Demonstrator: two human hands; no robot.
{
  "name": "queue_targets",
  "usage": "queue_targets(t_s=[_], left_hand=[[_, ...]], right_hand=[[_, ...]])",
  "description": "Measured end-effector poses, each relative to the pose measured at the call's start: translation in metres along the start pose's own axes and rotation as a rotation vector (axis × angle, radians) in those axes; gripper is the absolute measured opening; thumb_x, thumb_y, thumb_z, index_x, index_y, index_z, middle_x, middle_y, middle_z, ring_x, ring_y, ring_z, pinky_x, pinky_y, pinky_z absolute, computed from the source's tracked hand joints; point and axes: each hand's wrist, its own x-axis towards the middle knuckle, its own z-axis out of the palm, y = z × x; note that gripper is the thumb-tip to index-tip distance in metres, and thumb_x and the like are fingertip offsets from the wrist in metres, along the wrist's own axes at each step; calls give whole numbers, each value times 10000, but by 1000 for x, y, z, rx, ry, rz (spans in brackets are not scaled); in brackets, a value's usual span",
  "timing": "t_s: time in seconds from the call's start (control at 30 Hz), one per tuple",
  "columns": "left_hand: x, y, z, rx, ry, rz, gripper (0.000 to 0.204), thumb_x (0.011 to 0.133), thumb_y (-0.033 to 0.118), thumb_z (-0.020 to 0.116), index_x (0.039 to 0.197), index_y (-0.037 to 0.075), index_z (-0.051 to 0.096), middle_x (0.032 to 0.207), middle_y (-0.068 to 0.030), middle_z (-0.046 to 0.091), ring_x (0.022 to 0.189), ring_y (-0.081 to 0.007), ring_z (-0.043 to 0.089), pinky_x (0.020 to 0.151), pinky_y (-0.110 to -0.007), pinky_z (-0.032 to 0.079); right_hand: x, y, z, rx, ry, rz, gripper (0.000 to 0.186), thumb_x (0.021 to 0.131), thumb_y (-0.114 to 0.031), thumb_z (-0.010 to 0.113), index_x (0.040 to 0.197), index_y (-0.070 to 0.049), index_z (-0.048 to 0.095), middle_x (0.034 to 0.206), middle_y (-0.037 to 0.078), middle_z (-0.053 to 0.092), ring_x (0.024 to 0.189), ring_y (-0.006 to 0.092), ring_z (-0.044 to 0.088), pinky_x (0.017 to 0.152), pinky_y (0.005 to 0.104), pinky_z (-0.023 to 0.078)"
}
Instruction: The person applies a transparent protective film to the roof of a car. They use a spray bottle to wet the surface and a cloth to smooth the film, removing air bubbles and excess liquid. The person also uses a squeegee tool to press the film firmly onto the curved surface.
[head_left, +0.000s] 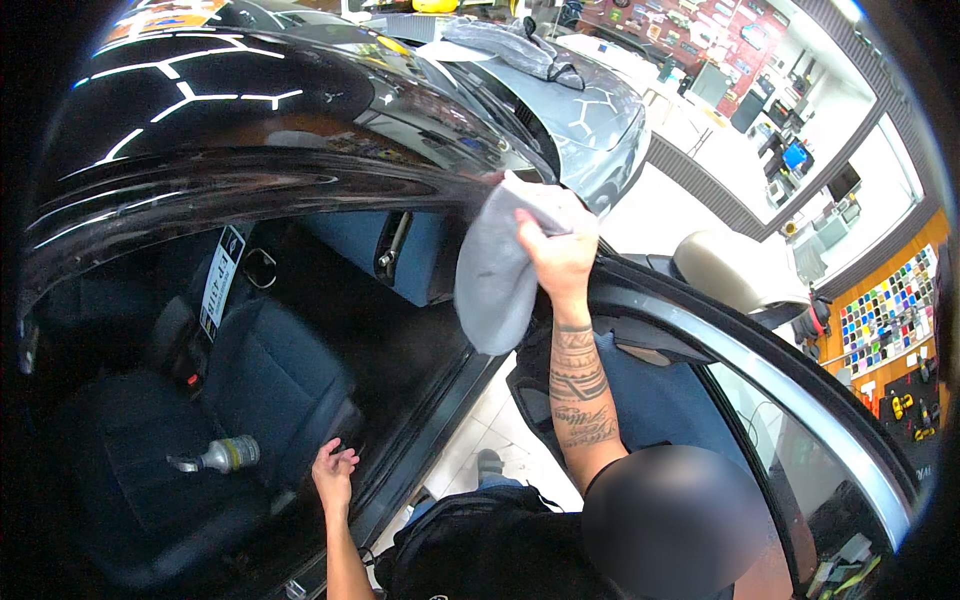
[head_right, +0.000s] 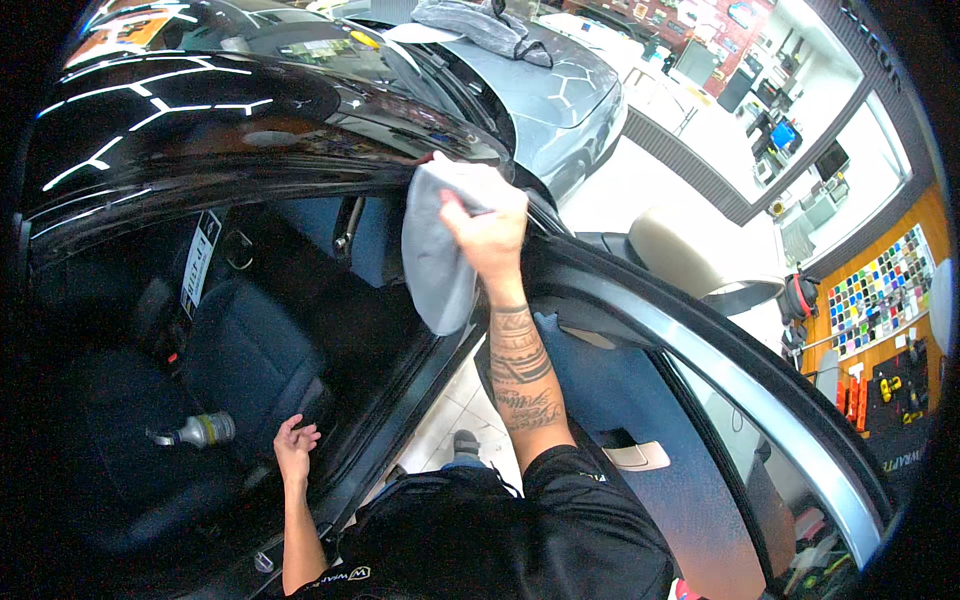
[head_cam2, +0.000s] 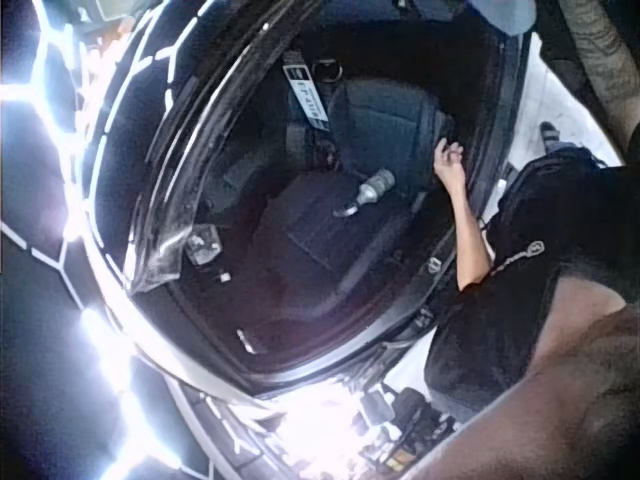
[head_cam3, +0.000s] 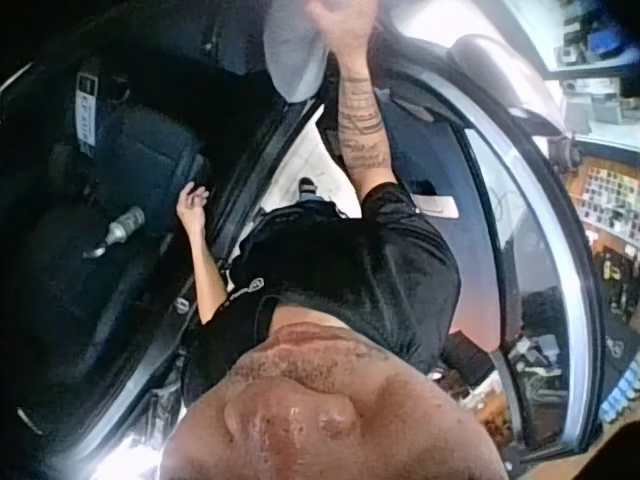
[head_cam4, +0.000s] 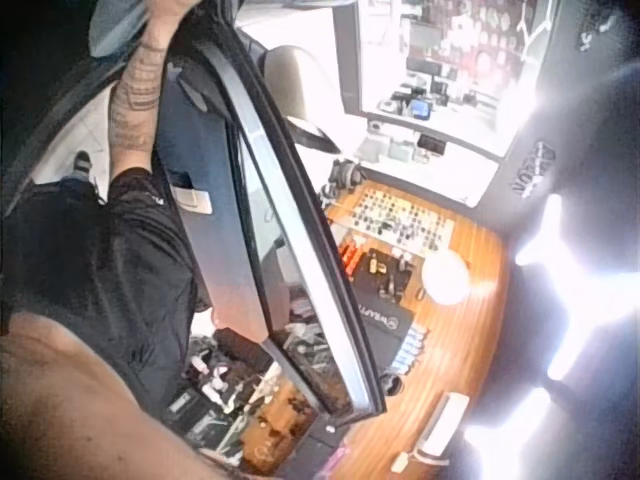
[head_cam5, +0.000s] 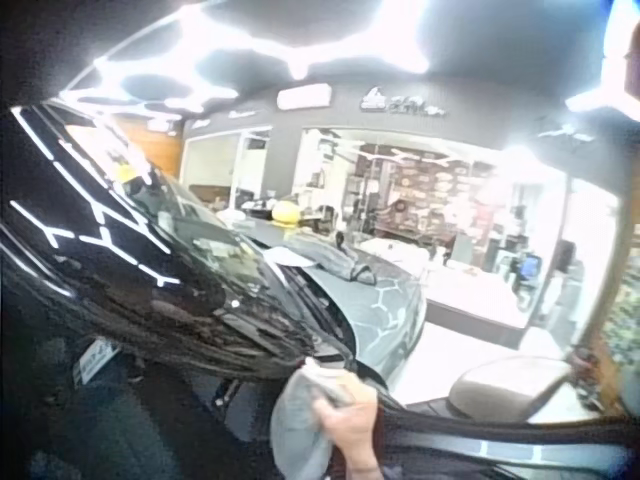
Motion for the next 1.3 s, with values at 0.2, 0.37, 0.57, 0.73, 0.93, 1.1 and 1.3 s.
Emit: queue_targets(t_s=[0.2, 0.37, 0.57, 0.73, 0.93, 1.1, 1.3], left_hand=[[0, -4, -7, -22, 0, -6, 346, 863, 11, 522, 1206, -32, 509, 941, -173, 672, 764, -178, 666, 659, -266, 518], [-13, -12, -15, -19, 34, -54, 347, 865, 3, 509, 1210, -29, 506, 940, -175, 671, 770, -178, 665, 665, -268, 519], [-17, -8, -14, -45, 39, -73, 353, 863, -3, 498, 1214, -31, 507, 948, -177, 671, 779, -184, 667, 678, -272, 521], [-5, 1, -14, 5, 2, -42, 351, 868, 8, 509, 1216, -39, 503, 953, -175, 672, 789, -187, 667, 686, -272, 517], [-8, 16, -6, 10, -22, -51, 354, 856, -8, 500, 1209, -46, 505, 959, -179, 670, 790, -191, 670, 682, -272, 519], [-17, -6, -14, -29, 14, -82, 377, 827, -33, 483, 1203, -48, 509, 954, -194, 669, 783, -198, 675, 669, -266, 519], [-22, -10, -22, -22, 37, -81, 373, 823, -31, 468, 1192, -51, 518, 937, -202, 673, 780, -206, 677, 667, -266, 518]], right_hand=[[2, 10, -5, 56, 79, 130, 241, 720, -12, 711, 953, 29, 671, 836, 79, 689, 735, 113, 631, 690, 243, 496], [9, -27, 18, -80, 52, -47, 247, 703, 6, 686, 949, 22, 678, 824, 111, 688, 704, 142, 652, 675, 257, 510], [6, -54, 52, -452, 76, -284, 235, 693, 6, 677, 927, 24, 666, 840, 133, 673, 691, 202, 665, 638, 284, 523], [15, -54, 40, -327, -40, -433, 252, 672, 24, 673, 923, 12, 663, 861, 146, 665, 715, 240, 664, 687, 294, 524], [10, -23, 7, 89, 44, 87, 185, 769, 2, 662, 951, 31, 656, 830, 81, 679, 746, 112, 616, 693, 249, 485], [21, -61, 32, 1, -16, -86, 187, 775, 6, 666, 958, 37, 645, 827, 103, 673, 732, 142, 627, 680, 263, 488], [32, -109, 64, -139, -39, -387, 196, 762, 13, 656, 958, 19, 650, 840, 131, 656, 743, 215, 639, 700, 284, 491]])
